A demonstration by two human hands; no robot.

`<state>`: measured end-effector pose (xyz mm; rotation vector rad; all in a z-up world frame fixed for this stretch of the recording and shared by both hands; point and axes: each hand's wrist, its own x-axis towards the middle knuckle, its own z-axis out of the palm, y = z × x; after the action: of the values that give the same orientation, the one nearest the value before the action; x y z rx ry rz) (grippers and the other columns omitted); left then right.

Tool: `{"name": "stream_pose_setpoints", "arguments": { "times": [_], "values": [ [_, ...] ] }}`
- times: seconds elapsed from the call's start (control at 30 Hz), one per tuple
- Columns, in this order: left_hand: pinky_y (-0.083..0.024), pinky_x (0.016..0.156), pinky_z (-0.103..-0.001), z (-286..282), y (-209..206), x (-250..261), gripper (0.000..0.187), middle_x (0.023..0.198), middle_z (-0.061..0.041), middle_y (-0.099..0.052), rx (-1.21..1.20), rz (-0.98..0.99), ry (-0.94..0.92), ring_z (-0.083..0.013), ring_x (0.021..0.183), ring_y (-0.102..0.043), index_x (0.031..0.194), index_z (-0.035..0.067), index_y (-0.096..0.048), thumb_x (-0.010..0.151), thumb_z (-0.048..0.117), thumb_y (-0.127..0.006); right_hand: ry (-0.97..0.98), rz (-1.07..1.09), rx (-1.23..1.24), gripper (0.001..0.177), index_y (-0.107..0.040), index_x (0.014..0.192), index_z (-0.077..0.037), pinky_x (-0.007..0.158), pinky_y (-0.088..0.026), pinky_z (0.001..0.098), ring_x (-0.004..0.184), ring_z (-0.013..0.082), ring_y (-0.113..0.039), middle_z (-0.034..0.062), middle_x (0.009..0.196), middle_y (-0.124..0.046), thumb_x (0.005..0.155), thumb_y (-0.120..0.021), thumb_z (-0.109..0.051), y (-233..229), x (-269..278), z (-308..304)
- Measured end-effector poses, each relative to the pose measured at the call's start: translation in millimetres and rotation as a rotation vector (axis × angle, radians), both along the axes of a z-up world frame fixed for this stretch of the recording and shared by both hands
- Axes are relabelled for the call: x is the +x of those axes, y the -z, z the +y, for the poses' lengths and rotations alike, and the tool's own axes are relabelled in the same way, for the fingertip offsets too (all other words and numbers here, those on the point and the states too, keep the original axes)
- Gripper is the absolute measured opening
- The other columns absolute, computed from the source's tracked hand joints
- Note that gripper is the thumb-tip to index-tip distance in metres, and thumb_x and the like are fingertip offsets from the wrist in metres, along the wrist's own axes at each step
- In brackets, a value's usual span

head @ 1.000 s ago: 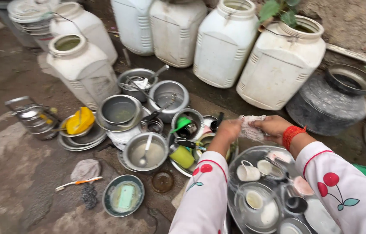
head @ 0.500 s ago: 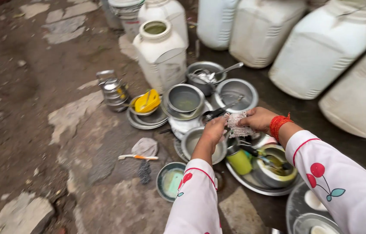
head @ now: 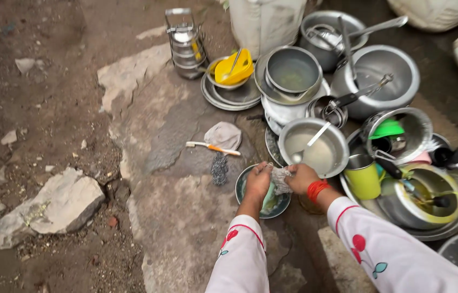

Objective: The person washes a cup, a bowl, and a mug by hand using a cloth and soap, dipping them into water before placing them on a tray.

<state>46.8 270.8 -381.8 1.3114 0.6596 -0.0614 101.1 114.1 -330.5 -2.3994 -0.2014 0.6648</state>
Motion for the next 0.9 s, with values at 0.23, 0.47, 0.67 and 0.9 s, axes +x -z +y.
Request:
{"name": "stream_pose_setpoints", "arguments": {
  "times": [0.23,0.47,0.67,0.9],
  "values": [
    [-0.044,0.109,-0.034,16,-25,-49,0.055,0.138,-0.016,-0.064,0.298,0.141,-0.026,-0.0273,0.13,-0.061,0.143,0.012,-0.057,0.09,0.021,-0.066,-0.113,-0.39,-0.053,0.033,-0.075,0.115,-0.008,0.095,-0.053,0.0465,0.103,0.0405,-0.069,0.0217,0.11,-0.072,0.082,-0.068,-0.011,15,-47,33],
    [-0.04,0.115,-0.037,25,13,-50,0.068,0.144,-0.019,-0.058,0.431,0.181,0.041,-0.0323,0.135,-0.055,0.149,0.013,-0.05,0.082,0.013,-0.063,-0.585,-0.448,-0.29,0.027,-0.069,0.11,-0.006,0.091,-0.057,0.0443,0.103,0.034,-0.071,0.0197,0.112,-0.071,0.091,-0.05,-0.005,87,-56,29],
    [-0.034,0.119,-0.039,32,5,-41,0.077,0.15,-0.02,-0.049,0.423,0.286,-0.005,-0.036,0.141,-0.046,0.153,0.009,-0.038,0.084,0.024,-0.069,-0.835,-0.426,-0.343,0.034,-0.071,0.112,-0.012,0.097,-0.052,0.0449,0.106,0.0328,-0.07,0.0148,0.114,-0.072,0.087,-0.05,-0.004,27,-41,12],
    [-0.035,0.119,-0.038,31,16,-38,0.079,0.151,-0.022,-0.049,0.396,0.313,0.033,-0.0363,0.142,-0.047,0.155,0.008,-0.037,0.082,0.021,-0.064,-0.441,-0.393,-0.076,0.04,-0.072,0.117,-0.01,0.093,-0.054,0.0467,0.106,0.0379,-0.069,0.0201,0.117,-0.071,0.086,-0.048,-0.002,30,-59,39]
  ]
}}
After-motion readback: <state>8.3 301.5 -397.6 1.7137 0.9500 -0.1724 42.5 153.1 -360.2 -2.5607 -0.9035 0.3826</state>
